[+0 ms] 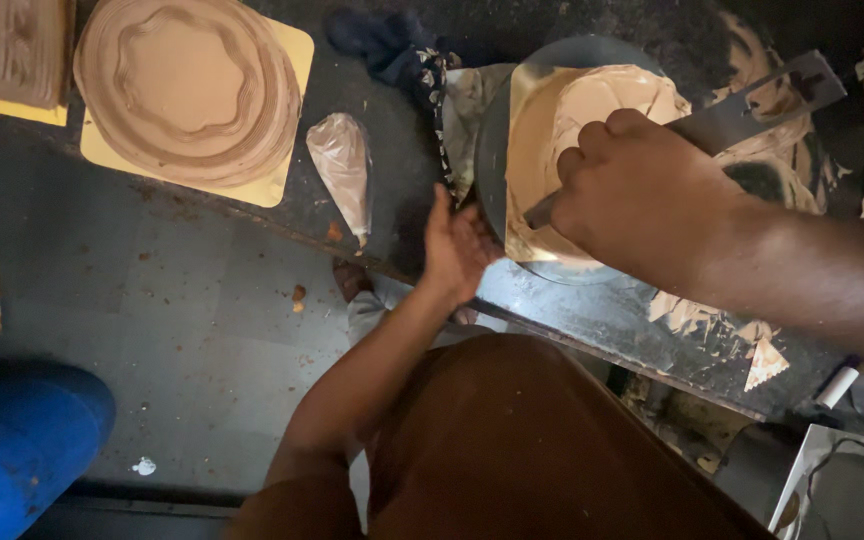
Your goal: The person applies and smooths frosting onto a round cake using a palette knife while rotating the cake on a turntable.
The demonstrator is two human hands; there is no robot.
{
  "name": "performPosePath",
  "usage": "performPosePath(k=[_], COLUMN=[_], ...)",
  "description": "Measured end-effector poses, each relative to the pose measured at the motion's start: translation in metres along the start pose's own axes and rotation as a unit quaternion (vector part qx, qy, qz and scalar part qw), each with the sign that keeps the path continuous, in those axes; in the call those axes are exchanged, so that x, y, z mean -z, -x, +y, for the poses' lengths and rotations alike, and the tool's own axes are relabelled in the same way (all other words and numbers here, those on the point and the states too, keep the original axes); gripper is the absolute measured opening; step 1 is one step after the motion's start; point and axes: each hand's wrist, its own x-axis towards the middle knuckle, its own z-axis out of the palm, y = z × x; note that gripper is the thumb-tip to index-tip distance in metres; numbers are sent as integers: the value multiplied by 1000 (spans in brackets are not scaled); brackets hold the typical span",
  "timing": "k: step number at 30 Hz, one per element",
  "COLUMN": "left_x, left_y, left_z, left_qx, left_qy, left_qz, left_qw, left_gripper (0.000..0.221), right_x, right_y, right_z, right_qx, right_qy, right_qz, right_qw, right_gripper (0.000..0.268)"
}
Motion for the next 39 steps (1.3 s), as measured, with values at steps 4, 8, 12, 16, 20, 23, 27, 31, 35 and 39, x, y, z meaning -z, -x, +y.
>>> performPosePath(k=[4,8,12,16,20,23,27,31,35,39], left_x=[0,-7,-8,-18,-17,-11,-3,6,-11,-12], left_y=[-10,0,1,0,1,-5,-10,-18,-1,1], left_z=[17,8,25,25,23,21,0,6,5,21], left_qx=[-117,-56,-87,-111,-50,-88,-8,-71,-64,-73], left_qy=[31,53,-39,52,-32,3,-35,4,8,2], left_qz=[-86,-22,-45,-24,7,-15,-8,-11,-18,-29], left_qw=[989,997,994,992,998,996,999,997,998,997], left_gripper=[104,101,108,106,96,101,94,94,94,97], right_x=[3,-2,-4,2,7,7,6,2,-7,-14], right_y=[0,-2,0,2,4,6,6,4,4,5], right_z=[1,-1,-2,1,2,3,3,2,0,-2], right_qx=[2,13,15,13,8,8,14,9,12,-5], right_qy=[-24,-16,-11,-13,-16,4,2,-14,-10,-27], right_qz=[-29,-12,-5,-13,-5,-13,-25,-9,-24,27], right_qw=[999,1000,1000,1000,1000,1000,1000,1000,1000,999], right_gripper=[9,15,12,12,12,6,8,12,8,9])
